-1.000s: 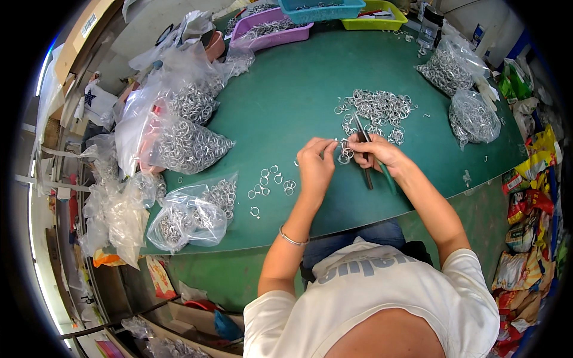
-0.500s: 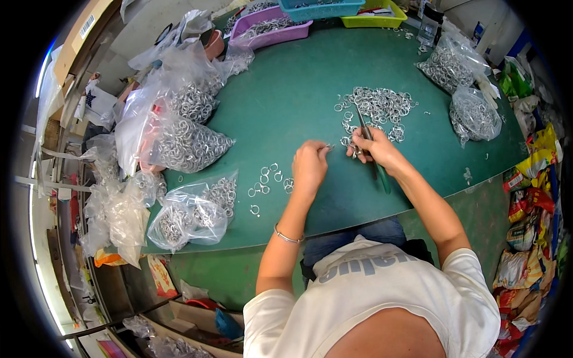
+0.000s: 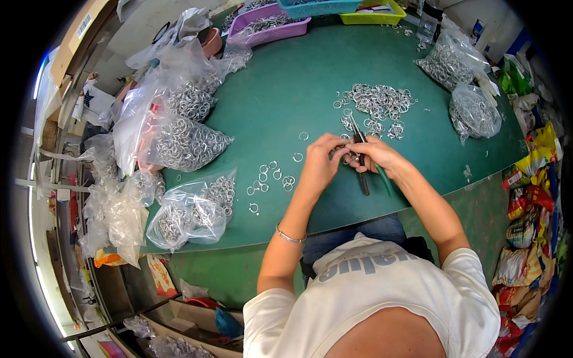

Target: The person is using pliers to connect small metal rings together, picking them up from a table and placing the connected pieces into a blue tray.

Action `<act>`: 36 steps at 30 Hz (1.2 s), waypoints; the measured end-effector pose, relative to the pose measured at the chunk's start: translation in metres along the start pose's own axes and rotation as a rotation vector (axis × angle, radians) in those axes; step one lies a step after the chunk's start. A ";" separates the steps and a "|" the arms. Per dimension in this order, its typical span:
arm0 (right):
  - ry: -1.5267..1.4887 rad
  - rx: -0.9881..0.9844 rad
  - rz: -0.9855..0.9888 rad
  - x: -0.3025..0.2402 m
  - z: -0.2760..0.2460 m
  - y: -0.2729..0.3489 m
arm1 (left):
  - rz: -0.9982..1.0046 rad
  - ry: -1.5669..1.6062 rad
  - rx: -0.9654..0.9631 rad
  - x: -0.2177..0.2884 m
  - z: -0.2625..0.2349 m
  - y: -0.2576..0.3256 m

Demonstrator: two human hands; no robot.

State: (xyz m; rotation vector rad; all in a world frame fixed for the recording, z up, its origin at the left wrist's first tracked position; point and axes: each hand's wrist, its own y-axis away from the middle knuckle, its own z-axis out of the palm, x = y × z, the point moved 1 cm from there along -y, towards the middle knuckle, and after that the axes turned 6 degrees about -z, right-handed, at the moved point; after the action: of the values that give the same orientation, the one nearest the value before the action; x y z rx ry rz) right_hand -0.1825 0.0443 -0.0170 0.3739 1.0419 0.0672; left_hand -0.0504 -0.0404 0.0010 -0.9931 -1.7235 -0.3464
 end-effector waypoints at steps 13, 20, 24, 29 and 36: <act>0.236 0.026 -0.090 -0.026 0.014 0.025 | 0.290 -0.338 -0.009 0.004 0.005 -0.003; 0.511 0.079 -0.246 -0.019 0.004 0.019 | -0.486 0.653 -0.051 -0.013 -0.001 -0.007; 0.809 0.175 -0.338 -0.015 -0.003 0.018 | -0.610 0.827 -0.068 -0.013 -0.002 -0.005; 1.128 0.176 -0.298 -0.026 0.006 0.030 | -0.512 0.599 0.124 -0.012 -0.004 -0.003; 1.423 0.280 -0.278 -0.016 0.022 0.038 | -0.524 0.747 0.204 -0.013 0.005 0.003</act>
State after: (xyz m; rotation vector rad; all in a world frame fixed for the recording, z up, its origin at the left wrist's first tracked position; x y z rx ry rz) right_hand -0.1673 0.0706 0.0188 0.4172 2.5192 -0.0857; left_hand -0.0499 -0.0407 -0.0130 -0.1859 -1.2571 -0.7518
